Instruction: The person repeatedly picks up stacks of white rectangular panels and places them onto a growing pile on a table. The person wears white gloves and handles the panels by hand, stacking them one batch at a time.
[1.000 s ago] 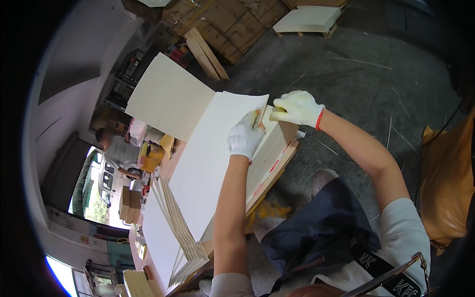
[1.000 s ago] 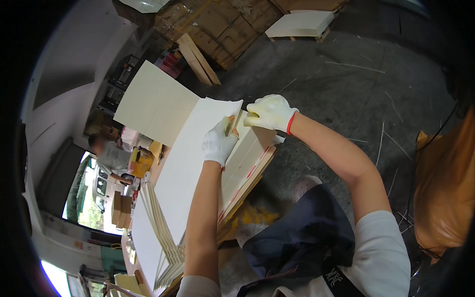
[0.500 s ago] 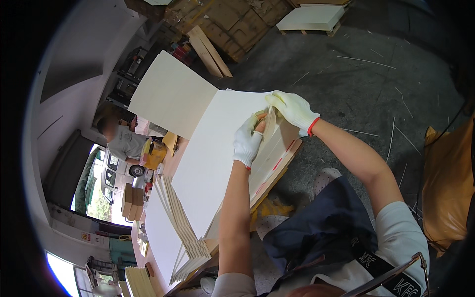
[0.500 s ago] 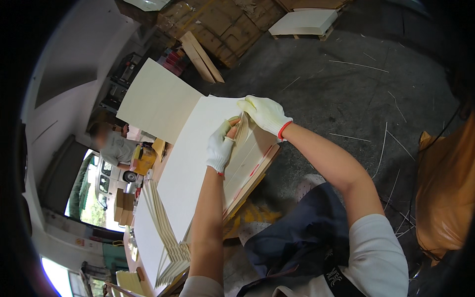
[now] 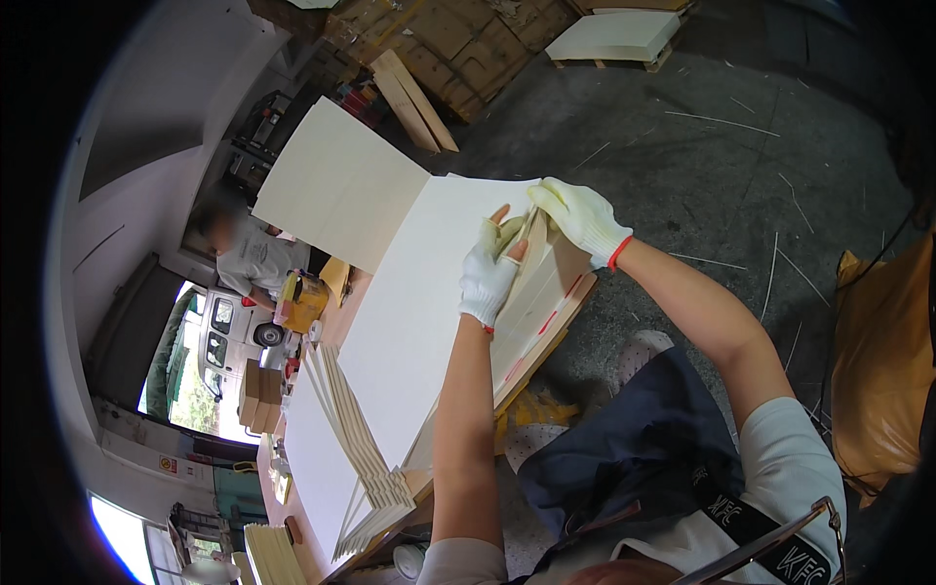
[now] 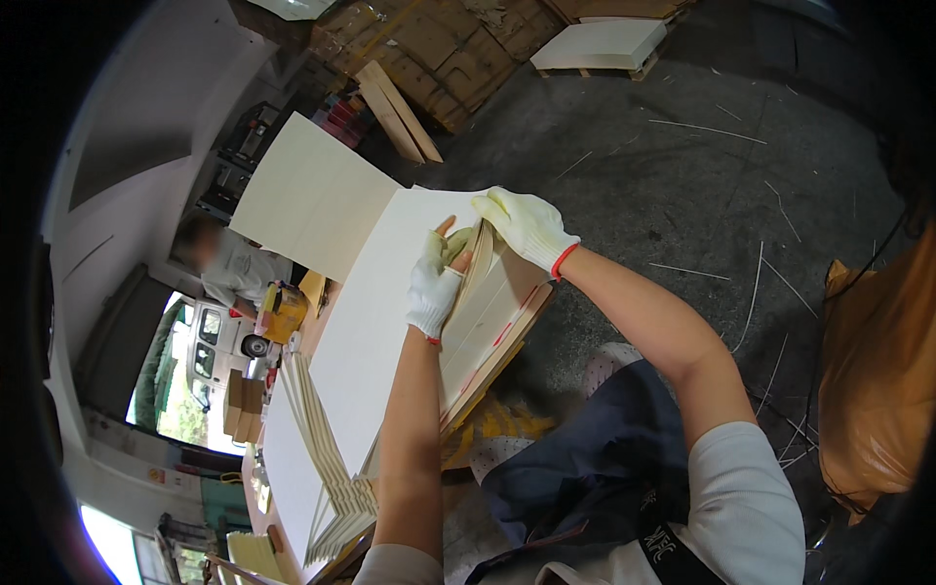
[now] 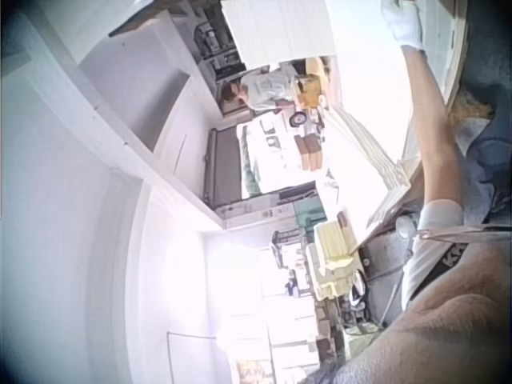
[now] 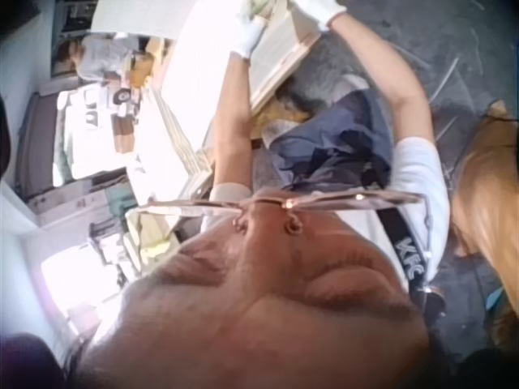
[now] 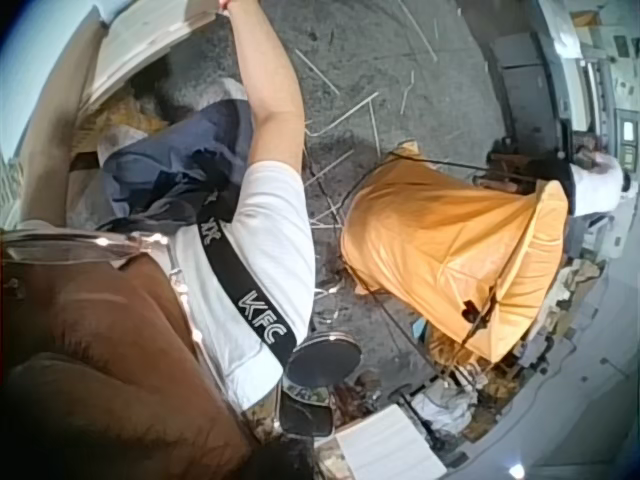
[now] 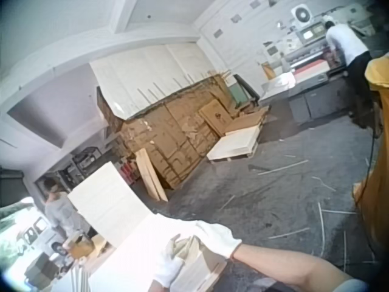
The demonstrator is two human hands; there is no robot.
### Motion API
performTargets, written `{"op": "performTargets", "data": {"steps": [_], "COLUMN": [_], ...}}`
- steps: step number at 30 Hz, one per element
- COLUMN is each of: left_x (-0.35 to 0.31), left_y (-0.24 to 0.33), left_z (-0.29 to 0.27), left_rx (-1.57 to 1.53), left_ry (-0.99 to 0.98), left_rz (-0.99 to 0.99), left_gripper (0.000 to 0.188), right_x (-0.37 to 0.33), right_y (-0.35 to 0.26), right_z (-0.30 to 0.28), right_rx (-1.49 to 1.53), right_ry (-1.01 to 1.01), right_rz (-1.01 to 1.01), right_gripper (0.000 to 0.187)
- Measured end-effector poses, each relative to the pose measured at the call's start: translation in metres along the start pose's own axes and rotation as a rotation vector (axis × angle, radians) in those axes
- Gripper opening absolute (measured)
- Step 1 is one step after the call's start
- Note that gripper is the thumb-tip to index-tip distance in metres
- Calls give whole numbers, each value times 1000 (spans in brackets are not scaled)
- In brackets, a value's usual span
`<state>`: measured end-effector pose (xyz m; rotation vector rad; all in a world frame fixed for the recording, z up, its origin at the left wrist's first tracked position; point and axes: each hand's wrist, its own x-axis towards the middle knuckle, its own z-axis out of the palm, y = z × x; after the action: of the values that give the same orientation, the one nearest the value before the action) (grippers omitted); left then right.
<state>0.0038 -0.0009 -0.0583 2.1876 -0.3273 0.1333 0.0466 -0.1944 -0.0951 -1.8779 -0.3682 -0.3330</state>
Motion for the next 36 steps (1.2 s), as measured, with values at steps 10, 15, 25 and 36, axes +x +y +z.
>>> {"op": "performTargets", "data": {"steps": [10, 15, 25, 36], "left_x": [-5, -2, 2, -3], "left_y": [19, 4, -20, 13], "left_z": [3, -2, -3, 2], "left_rx": [231, 234, 298, 243], "left_ry": [-40, -18, 61, -30], "left_rz": [-129, -25, 162, -133], "left_gripper": [35, 36, 35, 42], "right_x": [1, 2, -1, 0], "right_y": [5, 4, -7, 1], "right_z": [3, 6, 1, 2], "right_rx": [-35, -22, -74, -86], "right_ry": [4, 20, -19, -17], "right_rz": [-21, -27, -11, -1], "right_gripper": [41, 42, 38, 39]}}
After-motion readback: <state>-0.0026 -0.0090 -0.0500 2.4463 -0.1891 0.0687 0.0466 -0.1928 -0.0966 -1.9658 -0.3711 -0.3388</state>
